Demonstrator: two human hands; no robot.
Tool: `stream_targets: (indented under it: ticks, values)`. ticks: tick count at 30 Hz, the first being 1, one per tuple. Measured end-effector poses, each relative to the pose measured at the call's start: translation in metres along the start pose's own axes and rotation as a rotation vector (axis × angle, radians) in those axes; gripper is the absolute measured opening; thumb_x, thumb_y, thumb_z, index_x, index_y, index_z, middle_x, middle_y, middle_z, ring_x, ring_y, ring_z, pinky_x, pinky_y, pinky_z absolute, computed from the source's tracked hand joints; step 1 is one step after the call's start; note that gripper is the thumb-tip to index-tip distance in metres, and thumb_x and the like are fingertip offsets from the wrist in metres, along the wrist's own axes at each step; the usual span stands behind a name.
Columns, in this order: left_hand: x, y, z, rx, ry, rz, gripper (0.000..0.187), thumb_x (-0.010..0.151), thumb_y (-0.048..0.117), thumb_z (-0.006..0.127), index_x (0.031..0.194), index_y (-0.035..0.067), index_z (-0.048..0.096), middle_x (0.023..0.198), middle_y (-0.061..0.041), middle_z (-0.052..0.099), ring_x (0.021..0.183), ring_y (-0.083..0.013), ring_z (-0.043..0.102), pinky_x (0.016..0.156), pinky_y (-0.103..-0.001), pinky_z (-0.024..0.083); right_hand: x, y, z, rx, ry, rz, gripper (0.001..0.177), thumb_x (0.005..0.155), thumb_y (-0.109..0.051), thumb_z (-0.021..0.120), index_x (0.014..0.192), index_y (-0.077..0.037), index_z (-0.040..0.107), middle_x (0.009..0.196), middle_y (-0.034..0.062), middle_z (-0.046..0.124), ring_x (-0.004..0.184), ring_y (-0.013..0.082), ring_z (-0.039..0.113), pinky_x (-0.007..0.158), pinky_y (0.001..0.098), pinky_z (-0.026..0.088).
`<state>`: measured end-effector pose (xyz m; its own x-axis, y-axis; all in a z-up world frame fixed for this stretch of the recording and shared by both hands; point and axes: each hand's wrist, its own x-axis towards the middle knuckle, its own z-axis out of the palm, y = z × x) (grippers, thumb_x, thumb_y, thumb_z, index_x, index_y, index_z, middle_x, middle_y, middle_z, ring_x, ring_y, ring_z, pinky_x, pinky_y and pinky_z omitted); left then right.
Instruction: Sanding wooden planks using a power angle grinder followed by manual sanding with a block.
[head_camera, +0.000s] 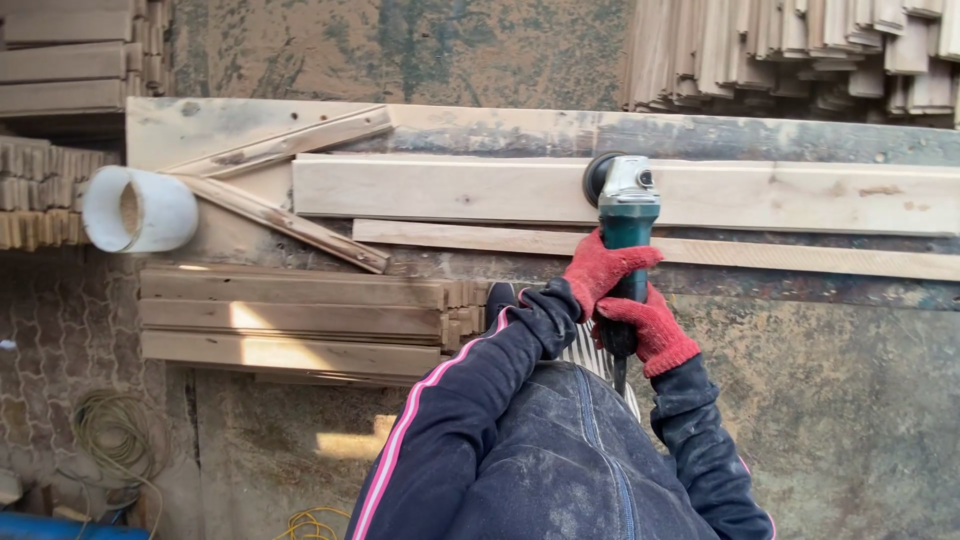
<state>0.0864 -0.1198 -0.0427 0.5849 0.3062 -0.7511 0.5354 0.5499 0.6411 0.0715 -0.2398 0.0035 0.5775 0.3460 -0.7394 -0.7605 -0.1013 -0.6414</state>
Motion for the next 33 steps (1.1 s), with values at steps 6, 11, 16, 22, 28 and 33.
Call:
stream_targets:
  ticks: [6, 11, 16, 22, 28, 33]
  values:
    - [0.010, 0.007, -0.095, -0.173, 0.106, 0.053, 0.061, 0.060, 0.020, 0.100, 0.111, 0.009, 0.068, 0.082, -0.016, 0.072, 0.075, -0.0313, 0.075, 0.068, -0.045, 0.064, 0.024, 0.011, 0.070, -0.038, -0.200, 0.094, 0.057, 0.056, -0.002, 0.090, 0.105, 0.003, 0.060, 0.070, 0.0295, 0.062, 0.049, 0.0470, 0.065, 0.036, 0.0593, 0.053]
    - [-0.001, 0.020, -0.163, -0.307, 0.226, 0.069, 0.052, 0.063, 0.017, 0.099, 0.107, 0.012, 0.071, 0.077, -0.012, 0.073, 0.068, -0.0302, 0.076, 0.060, -0.046, 0.066, 0.050, 0.033, 0.122, -0.126, -0.326, 0.092, 0.055, 0.056, -0.001, 0.091, 0.104, 0.002, 0.063, 0.070, 0.0282, 0.062, 0.050, 0.0451, 0.067, 0.036, 0.0567, 0.054]
    - [-0.028, 0.039, -0.178, -0.311, 0.367, 0.056, 0.047, 0.063, 0.010, 0.097, 0.102, 0.007, 0.072, 0.072, -0.013, 0.073, 0.067, -0.0286, 0.077, 0.061, -0.044, 0.065, 0.034, 0.007, 0.150, -0.307, -0.377, 0.108, 0.066, 0.050, -0.010, 0.098, 0.109, -0.003, 0.069, 0.078, 0.0222, 0.065, 0.063, 0.0382, 0.071, 0.048, 0.0487, 0.060]
    - [-0.017, 0.022, -0.105, -0.334, 0.323, 0.008, 0.047, 0.063, 0.009, 0.096, 0.103, 0.006, 0.072, 0.075, -0.016, 0.074, 0.071, -0.0320, 0.077, 0.065, -0.048, 0.065, 0.038, 0.006, 0.074, -0.227, -0.296, 0.152, 0.063, 0.050, -0.005, 0.098, 0.105, -0.002, 0.069, 0.073, 0.0244, 0.063, 0.053, 0.0404, 0.069, 0.041, 0.0496, 0.059]
    - [0.016, -0.002, 0.033, -0.217, 0.046, -0.016, 0.053, 0.060, 0.009, 0.098, 0.105, 0.007, 0.070, 0.076, -0.013, 0.072, 0.070, -0.0320, 0.076, 0.061, -0.047, 0.065, 0.036, -0.009, -0.048, 0.000, -0.052, 0.113, 0.056, 0.053, 0.005, 0.090, 0.103, 0.002, 0.067, 0.075, 0.0293, 0.063, 0.056, 0.0473, 0.068, 0.040, 0.0588, 0.055]
    - [0.011, -0.008, 0.156, 0.027, -0.163, 0.018, 0.058, 0.054, 0.021, 0.097, 0.103, 0.008, 0.070, 0.082, -0.013, 0.069, 0.083, -0.0295, 0.071, 0.080, -0.046, 0.058, 0.023, -0.038, -0.141, 0.142, 0.065, 0.048, 0.048, 0.058, -0.001, 0.084, 0.104, -0.006, 0.071, 0.080, 0.0168, 0.068, 0.060, 0.0347, 0.069, 0.047, 0.0534, 0.058]
